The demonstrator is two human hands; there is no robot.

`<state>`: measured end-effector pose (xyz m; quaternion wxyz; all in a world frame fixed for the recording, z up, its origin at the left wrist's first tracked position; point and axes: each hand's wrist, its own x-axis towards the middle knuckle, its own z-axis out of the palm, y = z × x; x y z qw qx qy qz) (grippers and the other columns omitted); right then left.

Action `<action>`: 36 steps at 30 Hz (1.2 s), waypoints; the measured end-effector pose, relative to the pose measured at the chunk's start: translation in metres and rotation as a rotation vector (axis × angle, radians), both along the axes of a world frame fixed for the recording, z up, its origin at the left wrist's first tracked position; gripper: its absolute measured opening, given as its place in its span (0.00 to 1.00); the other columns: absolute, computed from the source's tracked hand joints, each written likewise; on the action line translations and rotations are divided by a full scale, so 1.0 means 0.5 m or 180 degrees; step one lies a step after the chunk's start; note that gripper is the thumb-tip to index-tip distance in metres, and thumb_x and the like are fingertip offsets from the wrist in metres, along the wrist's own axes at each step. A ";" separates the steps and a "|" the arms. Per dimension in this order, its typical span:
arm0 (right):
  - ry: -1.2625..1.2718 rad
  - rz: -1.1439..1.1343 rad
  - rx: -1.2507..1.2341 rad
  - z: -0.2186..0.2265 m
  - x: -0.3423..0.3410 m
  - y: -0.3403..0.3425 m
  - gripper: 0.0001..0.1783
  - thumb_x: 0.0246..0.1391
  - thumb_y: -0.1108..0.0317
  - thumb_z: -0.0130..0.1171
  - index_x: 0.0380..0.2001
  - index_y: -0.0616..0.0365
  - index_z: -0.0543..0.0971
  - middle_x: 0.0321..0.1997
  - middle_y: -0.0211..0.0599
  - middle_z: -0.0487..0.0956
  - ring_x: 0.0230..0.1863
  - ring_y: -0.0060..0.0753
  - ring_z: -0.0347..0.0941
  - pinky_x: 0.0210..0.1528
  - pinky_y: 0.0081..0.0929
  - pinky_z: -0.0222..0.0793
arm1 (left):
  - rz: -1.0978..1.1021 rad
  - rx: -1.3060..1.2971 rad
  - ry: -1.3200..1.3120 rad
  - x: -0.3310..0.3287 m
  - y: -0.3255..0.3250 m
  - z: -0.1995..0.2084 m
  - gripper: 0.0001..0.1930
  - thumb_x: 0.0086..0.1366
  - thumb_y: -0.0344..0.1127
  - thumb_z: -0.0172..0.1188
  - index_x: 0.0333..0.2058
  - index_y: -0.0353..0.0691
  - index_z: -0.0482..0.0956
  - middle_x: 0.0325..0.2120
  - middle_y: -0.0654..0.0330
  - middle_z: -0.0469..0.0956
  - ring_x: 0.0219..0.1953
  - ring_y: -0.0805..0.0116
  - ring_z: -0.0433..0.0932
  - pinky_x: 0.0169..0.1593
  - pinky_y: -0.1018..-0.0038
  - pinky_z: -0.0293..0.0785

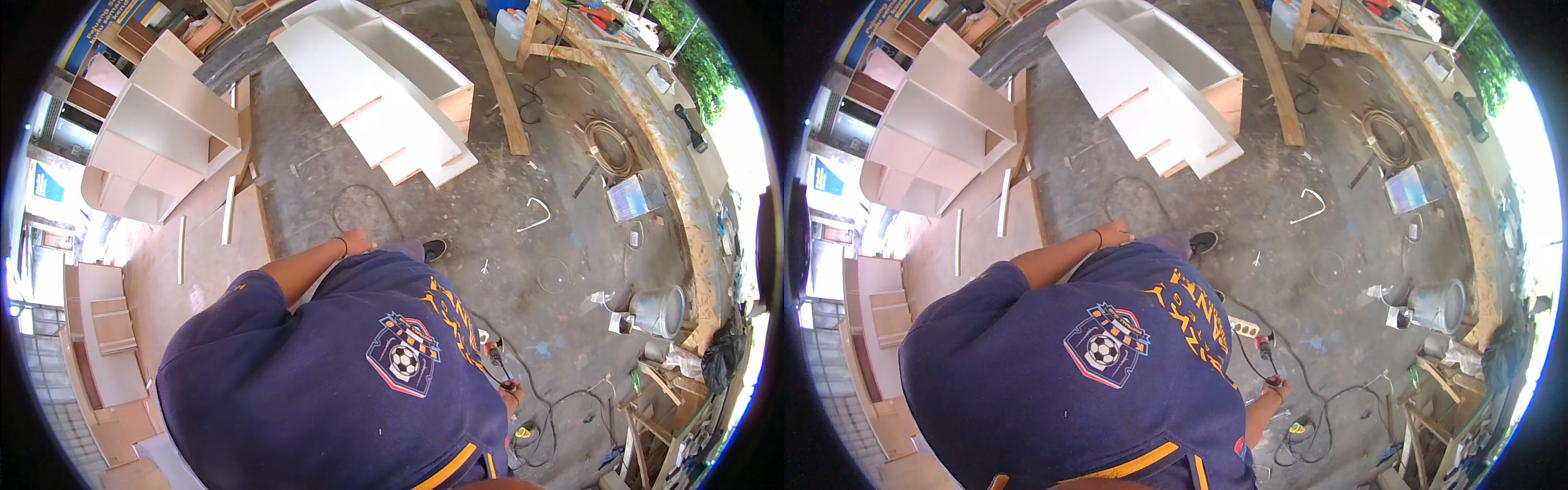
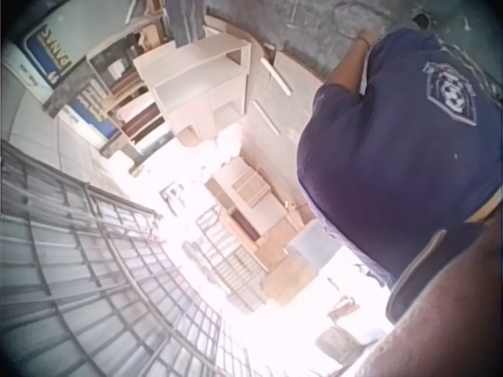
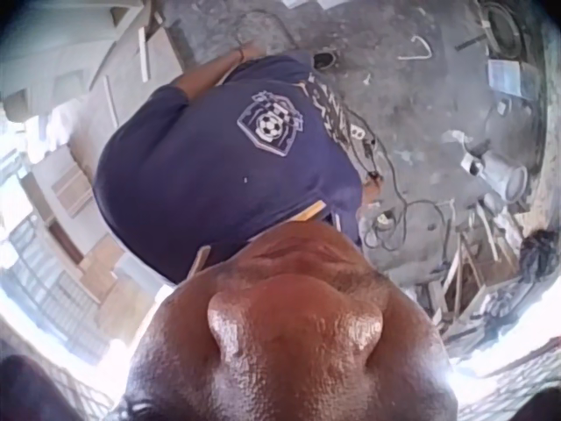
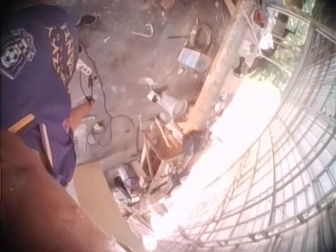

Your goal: The person sands the edges and surfaces of white wooden cabinet panels using an electric disc sander and then moves the larger assembly aside.

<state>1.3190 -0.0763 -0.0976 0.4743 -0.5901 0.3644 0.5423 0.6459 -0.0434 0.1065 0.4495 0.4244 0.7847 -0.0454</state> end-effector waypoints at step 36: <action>-0.0228 -0.0312 -0.1179 -0.041 -0.122 -0.192 0.24 0.48 0.46 0.53 0.32 0.55 0.64 0.27 0.30 0.65 0.28 0.29 0.61 0.33 0.35 0.61 | -0.1616 0.0726 0.0449 -0.181 -0.103 -0.161 0.17 0.53 0.44 0.51 0.29 0.36 0.80 0.32 0.43 0.77 0.37 0.46 0.76 0.41 0.59 0.71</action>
